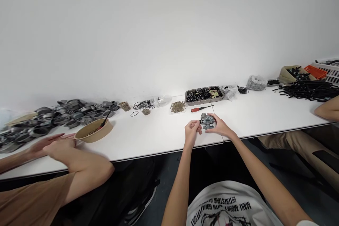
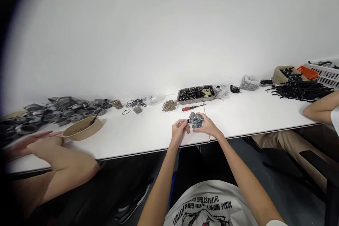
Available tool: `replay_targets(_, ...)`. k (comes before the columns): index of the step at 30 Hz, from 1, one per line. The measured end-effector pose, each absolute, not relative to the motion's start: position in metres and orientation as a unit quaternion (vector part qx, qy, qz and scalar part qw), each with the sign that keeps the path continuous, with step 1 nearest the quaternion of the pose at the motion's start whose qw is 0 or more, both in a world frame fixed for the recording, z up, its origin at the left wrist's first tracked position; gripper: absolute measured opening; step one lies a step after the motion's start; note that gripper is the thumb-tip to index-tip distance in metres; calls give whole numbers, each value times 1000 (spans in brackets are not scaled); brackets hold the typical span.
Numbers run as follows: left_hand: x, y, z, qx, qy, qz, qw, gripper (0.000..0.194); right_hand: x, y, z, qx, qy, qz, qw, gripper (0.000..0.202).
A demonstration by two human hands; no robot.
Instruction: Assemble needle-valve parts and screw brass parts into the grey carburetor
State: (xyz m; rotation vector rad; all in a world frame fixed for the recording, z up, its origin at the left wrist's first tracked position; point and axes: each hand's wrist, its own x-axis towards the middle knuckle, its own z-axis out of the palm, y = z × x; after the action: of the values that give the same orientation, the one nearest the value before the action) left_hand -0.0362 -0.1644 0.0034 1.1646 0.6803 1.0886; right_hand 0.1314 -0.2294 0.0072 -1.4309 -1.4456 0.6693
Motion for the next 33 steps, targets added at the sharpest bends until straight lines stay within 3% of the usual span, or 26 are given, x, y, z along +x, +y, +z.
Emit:
replay_targets(8, -35, -164, 2, 513, 296, 476, 650, 45, 134, -229, 6, -584, -611, 228, 483, 81)
replay_targets(14, -34, -163, 1, 512, 297, 477, 650, 45, 136, -226, 0, -555, -662, 113, 491, 82)
replay_targets(24, -34, -159, -5, 503, 322, 488, 636, 41, 132, -231, 0, -536, -717, 21, 445, 86)
replay_targets(33, -34, -159, -8, 501, 343, 499, 618, 33, 132, -231, -1, -538, -719, 11, 440, 85)
